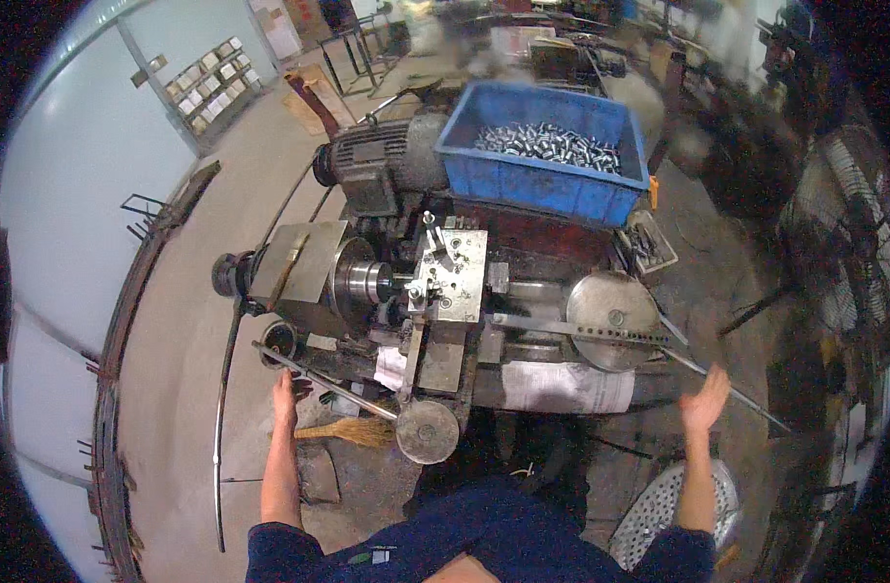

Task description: The person operates a metal turning machine by repeatedly inserting small metal pieces into the chuck, pulling a lever to engage the cutting tool, and then removing the finished parts. The finished parts are placed into a perforated metal tray next to the machine.

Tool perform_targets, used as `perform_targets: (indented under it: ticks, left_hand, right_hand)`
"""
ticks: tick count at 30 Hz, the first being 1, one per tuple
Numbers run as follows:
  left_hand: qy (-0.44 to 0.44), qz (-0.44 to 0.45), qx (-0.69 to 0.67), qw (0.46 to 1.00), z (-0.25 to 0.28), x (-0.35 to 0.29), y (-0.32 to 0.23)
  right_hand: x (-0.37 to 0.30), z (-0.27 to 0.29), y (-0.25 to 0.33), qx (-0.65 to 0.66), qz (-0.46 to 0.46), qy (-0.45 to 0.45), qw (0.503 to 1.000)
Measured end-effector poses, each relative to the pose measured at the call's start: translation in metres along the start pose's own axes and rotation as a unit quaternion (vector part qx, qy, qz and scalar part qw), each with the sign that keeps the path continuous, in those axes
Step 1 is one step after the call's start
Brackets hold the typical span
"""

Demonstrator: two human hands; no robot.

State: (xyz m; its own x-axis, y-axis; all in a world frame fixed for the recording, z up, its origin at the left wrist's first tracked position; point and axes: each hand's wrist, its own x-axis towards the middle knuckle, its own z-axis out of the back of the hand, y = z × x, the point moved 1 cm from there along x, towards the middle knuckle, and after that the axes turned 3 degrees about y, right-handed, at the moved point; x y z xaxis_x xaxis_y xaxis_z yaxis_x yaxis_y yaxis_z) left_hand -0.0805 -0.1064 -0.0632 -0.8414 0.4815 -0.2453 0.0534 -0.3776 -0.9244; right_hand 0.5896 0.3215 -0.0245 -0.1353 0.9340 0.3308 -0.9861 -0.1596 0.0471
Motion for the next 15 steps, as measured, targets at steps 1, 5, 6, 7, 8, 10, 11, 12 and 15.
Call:
perform_targets:
  ticks: [1, 5, 6, 7, 8, 10, 11, 12, 15]
  left_hand:
    - [-0.024, 0.007, 0.008, 1.0, 0.01, 0.004, 0.026]
    - [0.065, -0.08, 0.542, 0.834, -0.018, 0.007, 0.054]
    - [0.085, -0.091, 0.566, 0.815, -0.023, 0.007, 0.056]
    - [0.086, -0.067, 0.593, 0.798, -0.03, 0.009, 0.059]
    - [0.086, -0.043, 0.621, 0.778, -0.036, 0.015, 0.061]
    - [0.098, -0.001, 0.647, 0.756, -0.048, 0.02, 0.069]
    - [-0.042, -0.037, 0.592, 0.804, -0.052, 0.011, 0.108]
    - [-0.072, 0.004, 0.488, 0.87, -0.071, 0.006, 0.124]
    - [-0.104, -0.04, 0.493, 0.863, -0.08, 0.006, 0.157]
  right_hand:
    - [-0.011, 0.001, 0.016, 0.028, 0.031, -0.036, 0.998]
    - [-0.072, -0.01, 0.018, 0.162, 0.069, 0.027, 0.984]
    - [-0.084, -0.012, 0.022, 0.15, 0.061, 0.048, 0.986]
    - [-0.094, -0.013, 0.023, 0.161, 0.051, 0.081, 0.982]
    - [-0.103, -0.013, 0.026, 0.174, 0.041, 0.115, 0.977]
    - [-0.114, -0.013, 0.032, 0.195, 0.026, 0.158, 0.968]
    - [-0.117, -0.01, 0.039, 0.206, 0.025, 0.169, 0.964]
    - [-0.116, -0.009, 0.043, 0.213, 0.026, 0.179, 0.96]
    - [-0.117, -0.022, 0.047, 0.213, 0.025, 0.236, 0.948]
